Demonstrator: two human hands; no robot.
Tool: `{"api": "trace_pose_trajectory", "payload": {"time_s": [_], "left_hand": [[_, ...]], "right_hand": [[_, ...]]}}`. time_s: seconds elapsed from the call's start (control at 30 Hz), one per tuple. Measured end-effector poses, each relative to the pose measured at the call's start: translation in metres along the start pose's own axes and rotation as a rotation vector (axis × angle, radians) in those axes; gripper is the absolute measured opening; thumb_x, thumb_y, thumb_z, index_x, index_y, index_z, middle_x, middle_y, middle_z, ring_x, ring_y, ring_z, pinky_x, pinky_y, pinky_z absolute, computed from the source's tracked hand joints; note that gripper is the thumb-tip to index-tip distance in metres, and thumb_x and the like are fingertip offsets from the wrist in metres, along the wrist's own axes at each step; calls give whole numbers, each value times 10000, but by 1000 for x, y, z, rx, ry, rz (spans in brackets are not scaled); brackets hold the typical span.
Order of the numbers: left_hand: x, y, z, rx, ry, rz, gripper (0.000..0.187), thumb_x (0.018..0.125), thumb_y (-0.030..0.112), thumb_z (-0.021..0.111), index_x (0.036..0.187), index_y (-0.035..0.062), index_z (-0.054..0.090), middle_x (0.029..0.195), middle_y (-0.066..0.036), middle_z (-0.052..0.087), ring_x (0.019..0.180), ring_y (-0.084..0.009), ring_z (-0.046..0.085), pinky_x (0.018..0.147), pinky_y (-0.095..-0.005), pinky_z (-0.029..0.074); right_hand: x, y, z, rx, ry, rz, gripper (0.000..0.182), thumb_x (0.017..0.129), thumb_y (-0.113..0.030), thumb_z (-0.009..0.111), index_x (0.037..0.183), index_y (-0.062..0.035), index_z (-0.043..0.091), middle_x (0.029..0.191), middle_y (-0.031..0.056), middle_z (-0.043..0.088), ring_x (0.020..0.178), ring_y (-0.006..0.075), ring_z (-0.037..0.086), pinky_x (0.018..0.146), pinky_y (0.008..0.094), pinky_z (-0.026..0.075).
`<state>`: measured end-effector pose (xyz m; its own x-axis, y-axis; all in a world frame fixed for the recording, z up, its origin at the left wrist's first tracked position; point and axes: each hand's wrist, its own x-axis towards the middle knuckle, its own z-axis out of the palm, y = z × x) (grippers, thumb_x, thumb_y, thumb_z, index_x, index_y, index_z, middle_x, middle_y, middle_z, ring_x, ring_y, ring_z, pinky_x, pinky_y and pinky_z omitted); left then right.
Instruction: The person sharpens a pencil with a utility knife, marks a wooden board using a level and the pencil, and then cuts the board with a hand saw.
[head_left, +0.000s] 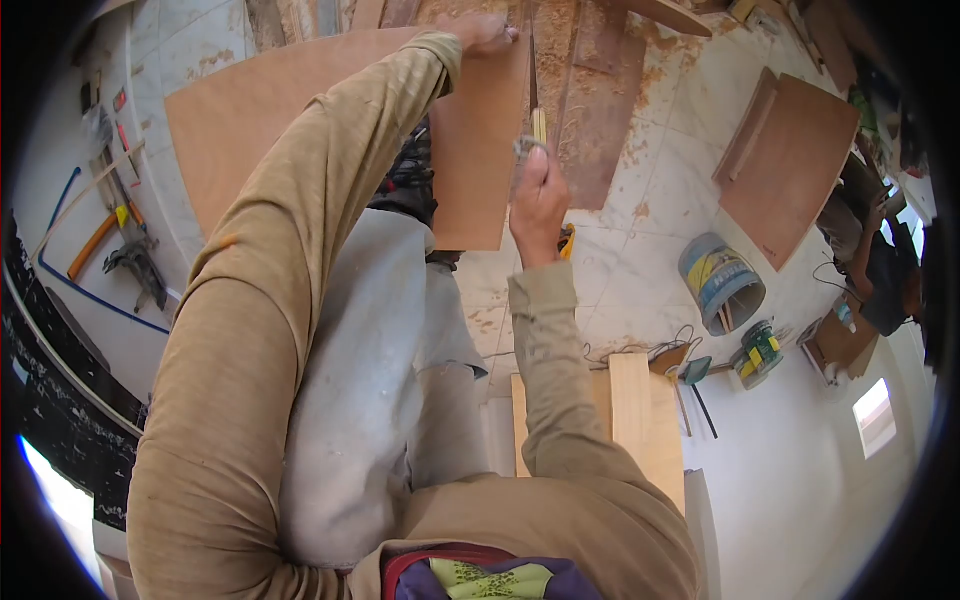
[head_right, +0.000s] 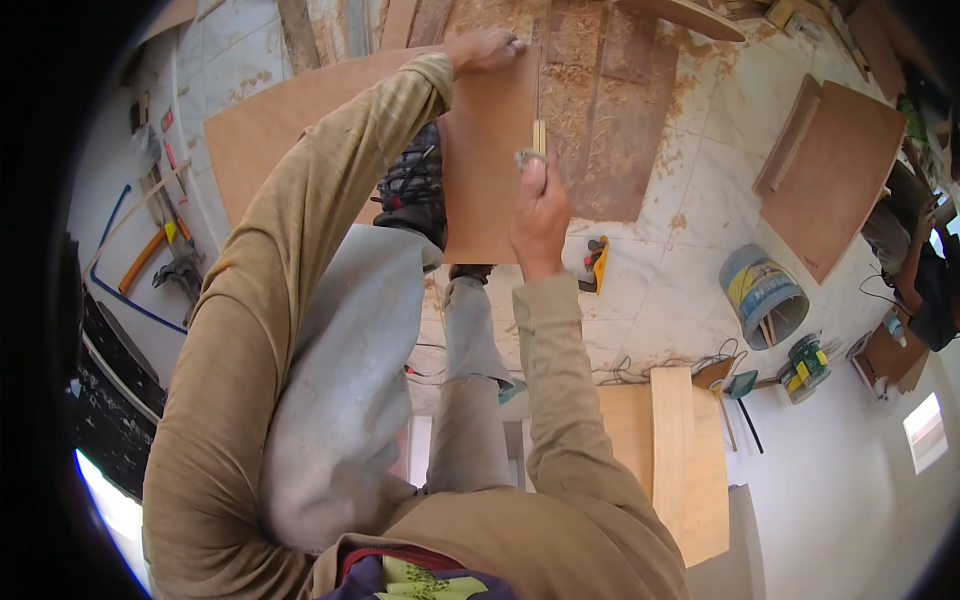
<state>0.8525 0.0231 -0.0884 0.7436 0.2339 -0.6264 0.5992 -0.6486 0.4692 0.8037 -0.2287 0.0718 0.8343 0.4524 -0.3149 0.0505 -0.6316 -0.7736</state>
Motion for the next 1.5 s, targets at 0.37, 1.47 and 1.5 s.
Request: {"api": "trace_pose_trajectory", "payload": {"time_s": [0.37,1.47,1.5], "left_hand": [[16,-25,8,83,-97,231,880,670,375,828,1403,6,510,1337,-233,606,1289,-389,553,1075,-534,431],[-31,52,-35,274,-117,-261,900,691,234,870,1449,283,388,1475,-121,470,1389,-413,450,1015,-897,213],[-35,55,-39,283,-138,-264,910,683,225,875,1449,285,389,1475,-120,467,1389,-415,448,1018,-895,215]], "right_hand": [[0,-5,-9,73,-97,69,427,1076,-301,432,1357,-11,569,976,224,716,895,384,688,823,439,531],[-7,-4,-15,102,-161,128,391,1075,-259,414,1335,-32,598,963,209,691,863,250,663,785,396,520],[-44,-11,-33,120,-145,198,396,1074,-259,414,1338,-27,597,939,190,686,848,223,645,779,384,518]]}}
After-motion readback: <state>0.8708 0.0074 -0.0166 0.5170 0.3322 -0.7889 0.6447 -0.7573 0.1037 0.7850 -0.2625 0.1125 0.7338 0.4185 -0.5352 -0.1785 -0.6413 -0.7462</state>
